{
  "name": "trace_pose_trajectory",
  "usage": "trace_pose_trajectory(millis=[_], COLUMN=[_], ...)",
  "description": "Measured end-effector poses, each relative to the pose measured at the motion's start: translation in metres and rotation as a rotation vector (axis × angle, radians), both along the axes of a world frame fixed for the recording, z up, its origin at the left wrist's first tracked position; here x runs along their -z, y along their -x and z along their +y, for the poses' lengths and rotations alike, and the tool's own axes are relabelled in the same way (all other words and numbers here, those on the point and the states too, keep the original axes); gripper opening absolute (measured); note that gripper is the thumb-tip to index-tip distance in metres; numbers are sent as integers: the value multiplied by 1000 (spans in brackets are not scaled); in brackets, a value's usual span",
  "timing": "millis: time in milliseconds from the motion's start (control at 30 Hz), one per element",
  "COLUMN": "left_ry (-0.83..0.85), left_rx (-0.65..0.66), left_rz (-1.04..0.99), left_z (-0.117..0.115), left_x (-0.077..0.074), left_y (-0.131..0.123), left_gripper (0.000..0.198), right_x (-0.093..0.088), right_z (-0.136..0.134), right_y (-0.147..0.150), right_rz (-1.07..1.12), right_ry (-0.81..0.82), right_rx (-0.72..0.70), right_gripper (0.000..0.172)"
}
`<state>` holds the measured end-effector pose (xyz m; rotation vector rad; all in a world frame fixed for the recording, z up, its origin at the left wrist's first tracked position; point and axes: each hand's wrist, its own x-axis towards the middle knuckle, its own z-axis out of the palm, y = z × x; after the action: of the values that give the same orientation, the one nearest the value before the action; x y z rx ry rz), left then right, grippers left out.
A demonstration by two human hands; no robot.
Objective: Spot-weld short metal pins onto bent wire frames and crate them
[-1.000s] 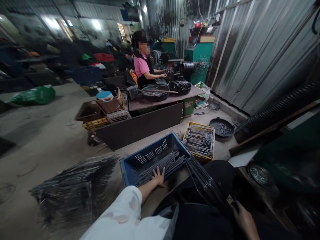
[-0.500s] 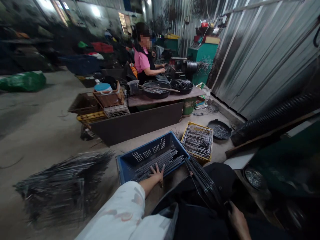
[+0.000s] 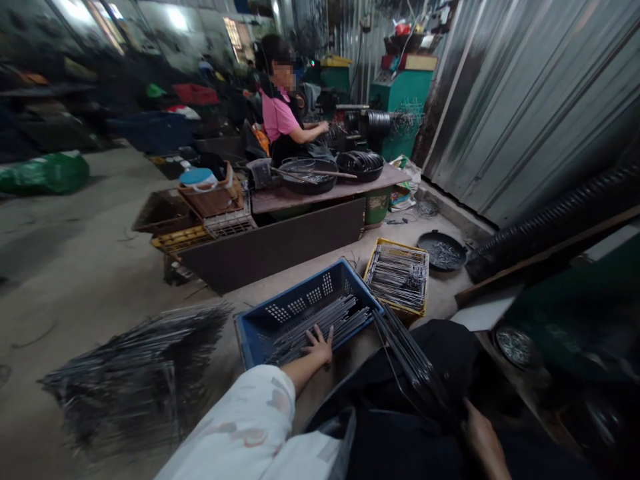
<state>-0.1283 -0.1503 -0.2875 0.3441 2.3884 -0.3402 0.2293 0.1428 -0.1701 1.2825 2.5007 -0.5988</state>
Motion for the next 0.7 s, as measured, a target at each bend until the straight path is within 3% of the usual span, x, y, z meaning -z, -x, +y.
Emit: trace_pose_trajectory(millis=[267, 467, 700], left_ry=[19, 20, 19], left_rx=[19, 34, 72], left_rz=[34, 49, 68], left_z=[3, 4, 2], left_x=[2, 2, -6], left_y=[-4, -5, -9], left_gripper=[149, 150, 146], right_x=[4, -7, 4], right_z=[1, -1, 3], right_y=[-4, 1, -1], right_rz=[85, 232, 142], right_ry=[-13, -75, -40], right_rx=[0, 87, 38], right_gripper=[78, 60, 55])
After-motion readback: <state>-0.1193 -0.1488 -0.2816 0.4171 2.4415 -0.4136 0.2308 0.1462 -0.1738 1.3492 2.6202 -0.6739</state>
